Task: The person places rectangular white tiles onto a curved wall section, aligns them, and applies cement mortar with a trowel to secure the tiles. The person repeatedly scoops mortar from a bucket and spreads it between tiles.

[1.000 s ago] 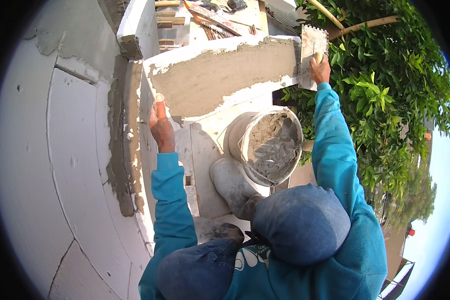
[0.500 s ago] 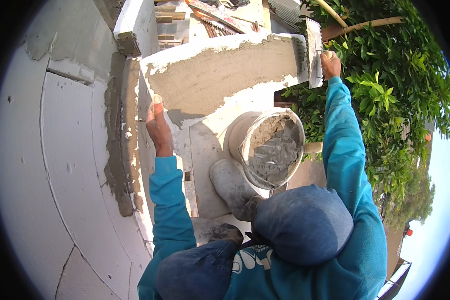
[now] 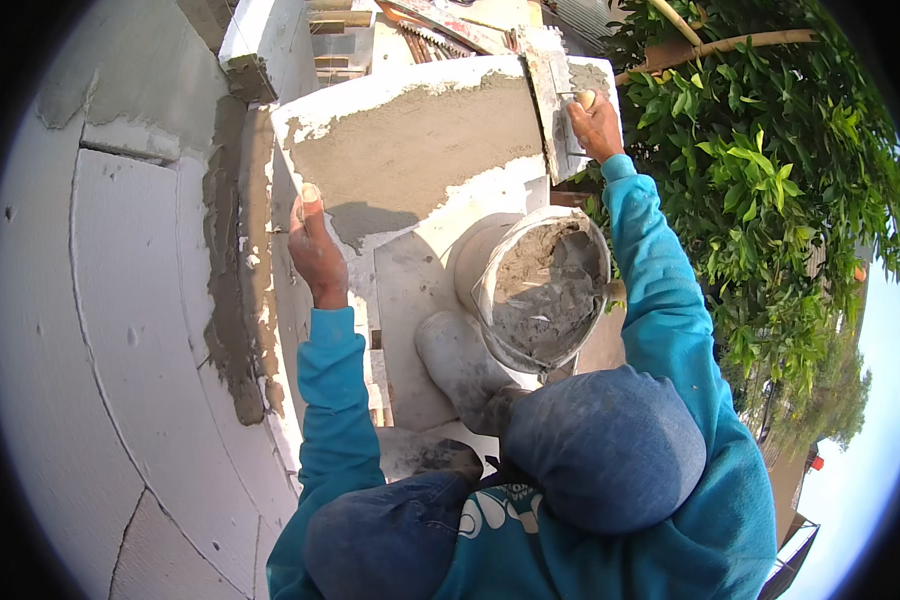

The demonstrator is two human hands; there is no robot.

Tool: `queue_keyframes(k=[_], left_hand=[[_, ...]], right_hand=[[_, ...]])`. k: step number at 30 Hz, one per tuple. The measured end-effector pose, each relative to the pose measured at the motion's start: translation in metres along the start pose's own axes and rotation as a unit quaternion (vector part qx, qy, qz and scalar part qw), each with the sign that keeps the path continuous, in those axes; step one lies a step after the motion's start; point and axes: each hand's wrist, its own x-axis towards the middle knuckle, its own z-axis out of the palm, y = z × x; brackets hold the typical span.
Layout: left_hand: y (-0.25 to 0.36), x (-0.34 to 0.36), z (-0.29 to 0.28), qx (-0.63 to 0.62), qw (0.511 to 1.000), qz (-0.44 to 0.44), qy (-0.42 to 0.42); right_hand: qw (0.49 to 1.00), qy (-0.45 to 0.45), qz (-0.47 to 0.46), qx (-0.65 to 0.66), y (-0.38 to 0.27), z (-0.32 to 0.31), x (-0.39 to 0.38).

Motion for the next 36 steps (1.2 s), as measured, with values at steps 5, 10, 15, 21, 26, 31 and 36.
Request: queue_keyframes(k=[5, 10, 15, 21, 26, 31, 36], left_hand=[[0.021, -0.005, 0.007, -0.062, 0.998, 0.0, 0.031], [0.024, -0.007, 0.001, -0.11, 0.993, -0.014, -0.03], [0.021, -0.004, 0.002, -0.077, 0.997, 0.01, 0.001], [0.015, -0.002, 0.002, -0.075, 0.997, -0.003, -0.024], [0.002, 0.004, -0.011, -0.061, 0.998, 0.015, -0.018], [0.01, -0.004, 0.003, -0.074, 0.997, 0.008, 0.001], [0.015, 0.0, 0.003, -0.109, 0.993, -0.046, 0.02]], right_hand=[[0.988, -0.086, -0.127, 0.018, -0.096, 0.014, -0.036], [0.973, -0.107, -0.198, 0.046, -0.133, 0.017, -0.061], [0.99, 0.046, -0.124, 0.054, -0.072, -0.04, -0.03], [0.966, 0.153, 0.129, 0.165, 0.098, -0.074, 0.048], [0.949, -0.031, 0.245, 0.198, 0.069, -0.043, 0.053], [0.955, -0.049, 0.153, 0.251, 0.024, -0.031, 0.025], [0.965, -0.128, 0.109, 0.199, -0.051, -0.009, -0.005]])
